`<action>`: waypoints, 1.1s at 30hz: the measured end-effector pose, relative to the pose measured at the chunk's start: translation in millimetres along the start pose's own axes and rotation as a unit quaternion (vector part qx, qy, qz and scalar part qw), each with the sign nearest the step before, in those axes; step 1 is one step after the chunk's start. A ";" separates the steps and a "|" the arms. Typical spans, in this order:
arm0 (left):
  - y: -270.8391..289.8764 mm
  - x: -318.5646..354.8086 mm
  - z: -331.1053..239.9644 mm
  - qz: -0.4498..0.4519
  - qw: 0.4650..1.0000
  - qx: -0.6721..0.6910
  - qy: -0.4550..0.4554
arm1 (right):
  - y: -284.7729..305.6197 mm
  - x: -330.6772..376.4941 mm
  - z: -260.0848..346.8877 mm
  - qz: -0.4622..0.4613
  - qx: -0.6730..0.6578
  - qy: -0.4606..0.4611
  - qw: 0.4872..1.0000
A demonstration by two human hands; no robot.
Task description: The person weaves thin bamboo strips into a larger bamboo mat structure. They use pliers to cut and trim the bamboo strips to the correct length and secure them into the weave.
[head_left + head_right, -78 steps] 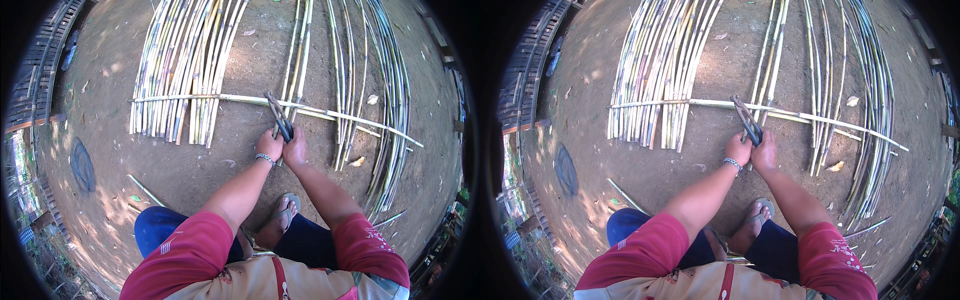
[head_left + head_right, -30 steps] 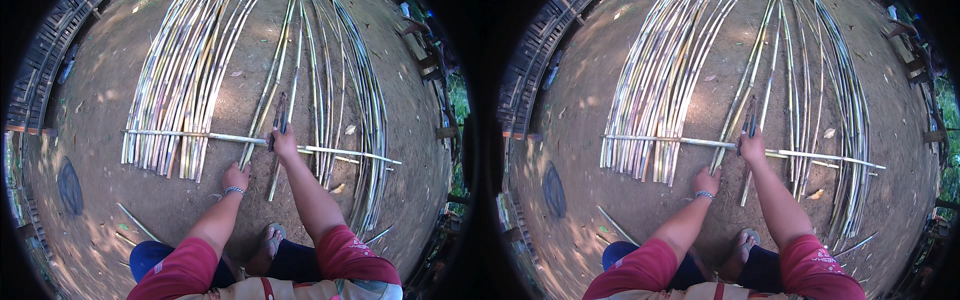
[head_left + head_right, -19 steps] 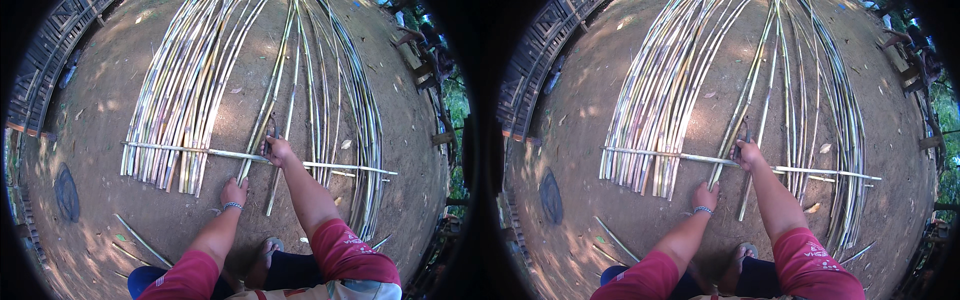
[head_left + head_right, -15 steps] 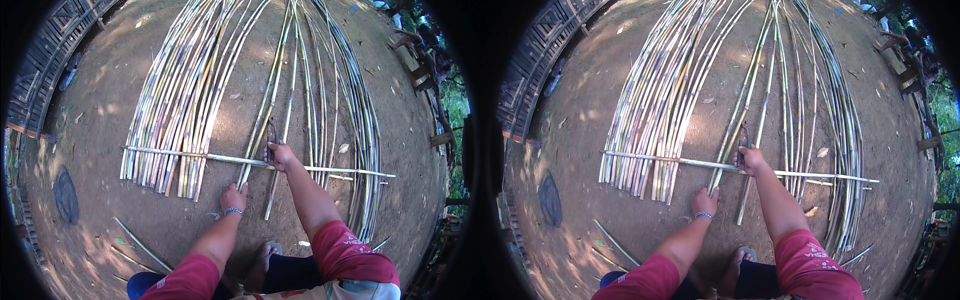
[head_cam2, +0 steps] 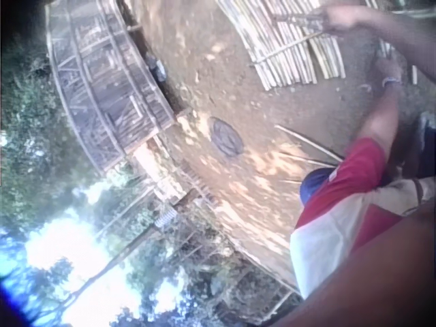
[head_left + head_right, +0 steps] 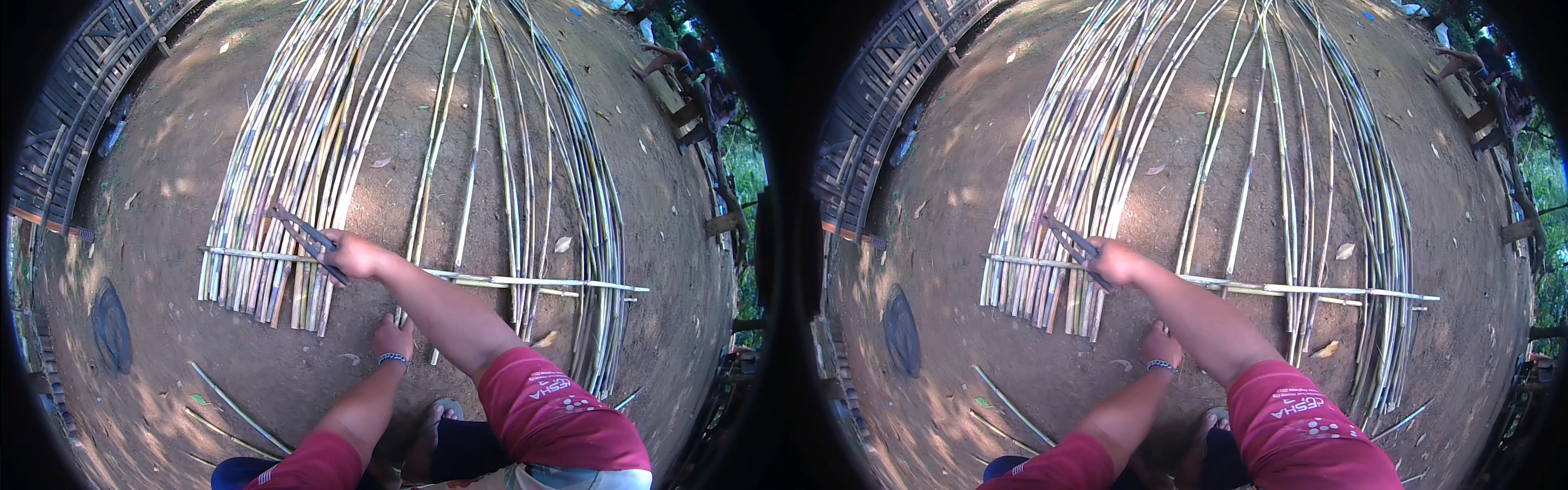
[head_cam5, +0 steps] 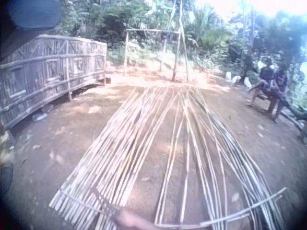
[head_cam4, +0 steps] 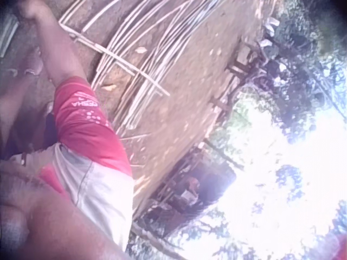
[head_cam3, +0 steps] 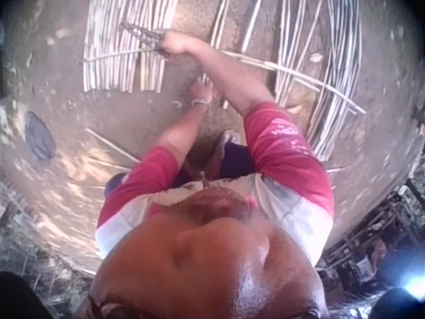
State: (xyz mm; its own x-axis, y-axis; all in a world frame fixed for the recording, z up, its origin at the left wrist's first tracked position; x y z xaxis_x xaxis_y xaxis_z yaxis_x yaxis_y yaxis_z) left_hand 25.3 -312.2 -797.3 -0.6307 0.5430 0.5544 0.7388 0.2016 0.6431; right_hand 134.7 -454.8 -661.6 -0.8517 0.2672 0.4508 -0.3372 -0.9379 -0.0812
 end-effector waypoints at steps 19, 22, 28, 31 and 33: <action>29.0 -14.9 -1.9 0.098 0.988 -0.107 -0.053 | 196.7 10.5 -154.6 -0.546 0.034 -0.033 0.836; 24.6 -9.1 4.7 0.078 0.990 -0.101 -0.058 | 179.5 -7.7 -150.8 -0.492 -0.166 0.013 0.854; 39.9 -14.2 7.5 0.078 0.985 -0.146 -0.056 | 155.9 -38.6 -145.5 -0.481 0.005 0.021 0.876; 49.9 -21.1 30.1 0.072 0.980 -0.181 -0.041 | 139.4 -46.2 -138.0 -0.474 -0.008 -0.031 0.880; 46.2 -20.1 24.6 0.066 0.982 -0.168 -0.059 | 149.9 -43.7 -141.2 -0.470 -0.063 0.011 0.880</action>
State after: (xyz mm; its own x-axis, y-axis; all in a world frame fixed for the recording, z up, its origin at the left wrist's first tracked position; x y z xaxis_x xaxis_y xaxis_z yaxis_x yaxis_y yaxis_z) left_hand 78.0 -293.7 -791.8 -0.4871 0.6417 0.5925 0.6805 -0.1464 0.7180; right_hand 64.8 -575.9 -819.0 -0.1795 0.9177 0.3544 -0.9378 -0.2684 0.2201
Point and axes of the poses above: each hand's wrist, its own x-axis away from the middle knuckle, its own y-axis out of the back of the hand, z = x × y, the point moved 8 cm from there along -x, towards the middle knuckle, and after that the axes turned 5 degrees about y, right-handed, at the moved point
